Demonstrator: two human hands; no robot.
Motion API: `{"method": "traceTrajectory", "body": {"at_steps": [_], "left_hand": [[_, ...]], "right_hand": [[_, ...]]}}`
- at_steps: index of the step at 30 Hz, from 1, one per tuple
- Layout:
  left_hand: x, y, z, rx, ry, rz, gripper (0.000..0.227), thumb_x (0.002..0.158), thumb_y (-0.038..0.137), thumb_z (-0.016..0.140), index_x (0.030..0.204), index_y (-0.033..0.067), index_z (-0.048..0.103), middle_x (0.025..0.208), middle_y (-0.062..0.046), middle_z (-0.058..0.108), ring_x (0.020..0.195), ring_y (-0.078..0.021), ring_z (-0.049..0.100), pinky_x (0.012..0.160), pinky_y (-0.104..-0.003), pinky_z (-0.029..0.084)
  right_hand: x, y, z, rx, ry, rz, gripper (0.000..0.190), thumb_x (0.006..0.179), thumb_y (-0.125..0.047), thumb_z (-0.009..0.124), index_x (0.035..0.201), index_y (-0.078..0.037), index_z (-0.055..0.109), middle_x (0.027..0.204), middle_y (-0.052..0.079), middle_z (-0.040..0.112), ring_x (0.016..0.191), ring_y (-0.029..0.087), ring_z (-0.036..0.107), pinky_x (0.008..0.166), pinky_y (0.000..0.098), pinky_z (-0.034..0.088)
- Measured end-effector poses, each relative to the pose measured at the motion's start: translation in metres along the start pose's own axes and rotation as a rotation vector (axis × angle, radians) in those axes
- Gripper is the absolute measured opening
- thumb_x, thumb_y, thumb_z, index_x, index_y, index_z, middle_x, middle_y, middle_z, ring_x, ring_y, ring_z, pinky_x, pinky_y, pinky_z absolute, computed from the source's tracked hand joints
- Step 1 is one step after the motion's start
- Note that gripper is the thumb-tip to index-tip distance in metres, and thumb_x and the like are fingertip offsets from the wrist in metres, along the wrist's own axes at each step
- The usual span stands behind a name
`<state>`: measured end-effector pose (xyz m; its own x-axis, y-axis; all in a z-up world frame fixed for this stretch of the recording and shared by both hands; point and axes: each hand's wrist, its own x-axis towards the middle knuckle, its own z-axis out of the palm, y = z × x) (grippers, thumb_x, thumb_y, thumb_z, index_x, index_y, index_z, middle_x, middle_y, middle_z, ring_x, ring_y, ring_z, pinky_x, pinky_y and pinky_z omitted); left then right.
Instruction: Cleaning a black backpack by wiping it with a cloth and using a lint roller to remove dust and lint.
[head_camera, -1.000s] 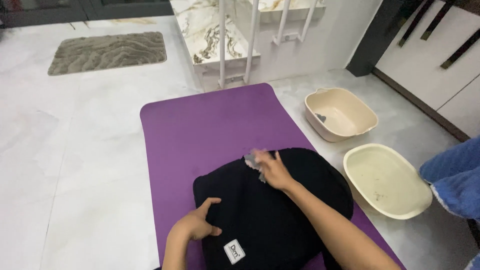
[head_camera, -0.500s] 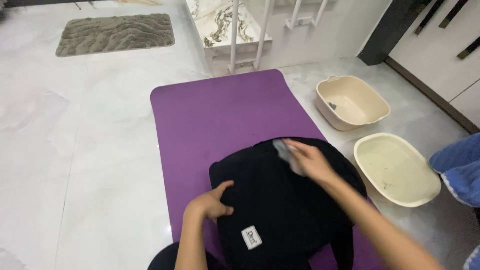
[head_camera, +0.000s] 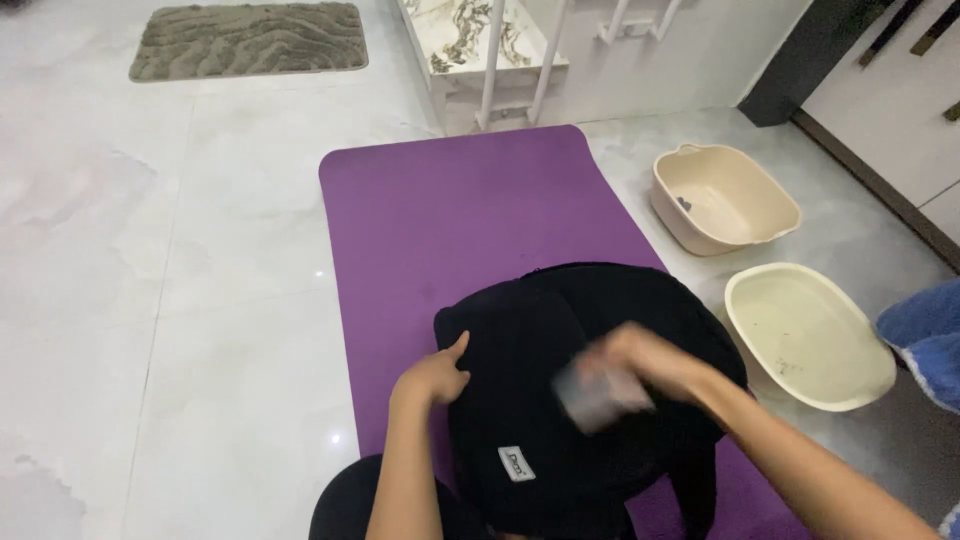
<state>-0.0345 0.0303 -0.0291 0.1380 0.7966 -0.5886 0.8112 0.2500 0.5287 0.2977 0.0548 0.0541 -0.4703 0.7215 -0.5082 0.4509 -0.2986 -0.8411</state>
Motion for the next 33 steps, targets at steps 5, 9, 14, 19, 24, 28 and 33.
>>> {"method": "traceTrajectory", "body": {"at_steps": [5,9,14,19,24,28,33], "left_hand": [[-0.021,0.003,-0.011,-0.071,0.014,0.025,0.065,0.102,0.023,0.045,0.164,0.0260,0.026,0.159,-0.021,0.044,0.147,-0.0388,0.042,0.118,-0.053,0.038],[0.004,-0.029,-0.011,-0.088,0.084,-0.038,0.077,0.100,0.029,0.051,0.166,0.0149,0.012,0.156,-0.031,0.042,0.148,-0.0408,0.040,0.123,-0.053,0.034],[-0.006,-0.015,-0.020,-0.176,0.169,-0.058,0.073,0.101,0.034,0.051,0.165,0.0115,0.024,0.151,-0.031,0.050,0.145,-0.0426,0.044,0.116,-0.056,0.038],[-0.034,0.013,-0.021,-0.103,0.284,-0.202,0.069,0.098,0.042,0.058,0.157,0.0113,0.037,0.147,-0.015,0.056,0.134,-0.0341,0.057,0.111,-0.049,0.049],[-0.045,0.014,-0.027,-0.154,0.189,-0.182,0.066,0.096,0.043,0.064,0.141,-0.0041,0.059,0.131,-0.029,0.066,0.125,-0.0415,0.063,0.096,-0.054,0.056],[-0.035,0.005,-0.025,-0.139,0.181,-0.170,0.064,0.097,0.041,0.063,0.139,-0.0067,0.060,0.128,-0.030,0.068,0.122,-0.0417,0.066,0.093,-0.053,0.057],[-0.034,0.015,-0.025,-0.107,0.204,-0.174,0.060,0.097,0.040,0.062,0.136,-0.0061,0.061,0.127,-0.031,0.068,0.121,-0.0436,0.066,0.093,-0.054,0.057]], "right_hand": [[0.071,-0.020,0.089,-0.043,0.412,-0.290,0.044,0.101,-0.036,0.054,0.136,-0.013,0.065,0.146,0.012,0.058,0.142,0.025,0.050,0.123,0.0419,0.030],[0.091,0.047,0.177,-0.327,0.013,-0.399,0.051,0.104,-0.049,0.053,0.136,-0.013,0.068,0.157,0.015,0.049,0.154,0.034,0.025,0.130,0.0453,0.003],[-0.005,0.100,0.114,0.098,-0.598,-0.226,0.039,0.107,-0.020,0.064,0.071,-0.009,0.073,0.068,0.007,0.068,0.067,0.018,0.067,0.071,0.0327,0.052],[0.005,0.066,0.021,-0.295,-0.026,-0.124,0.043,0.089,-0.013,0.060,0.047,-0.006,0.068,0.050,0.007,0.071,0.047,0.015,0.064,0.063,0.0285,0.058],[0.046,0.001,0.049,-0.315,0.676,-0.275,0.053,0.096,-0.052,0.062,0.115,-0.005,0.077,0.111,0.024,0.075,0.110,0.046,0.069,0.088,0.0554,0.053],[0.050,0.087,0.045,-0.276,0.336,-0.278,0.041,0.093,-0.029,0.069,0.057,-0.010,0.075,0.061,0.010,0.074,0.056,0.024,0.068,0.065,0.0347,0.053],[0.017,0.122,-0.038,-0.085,0.513,-0.039,0.057,0.087,-0.029,0.076,0.040,-0.001,0.059,0.036,0.014,0.055,0.033,0.021,0.050,0.039,0.0346,0.030]]}}
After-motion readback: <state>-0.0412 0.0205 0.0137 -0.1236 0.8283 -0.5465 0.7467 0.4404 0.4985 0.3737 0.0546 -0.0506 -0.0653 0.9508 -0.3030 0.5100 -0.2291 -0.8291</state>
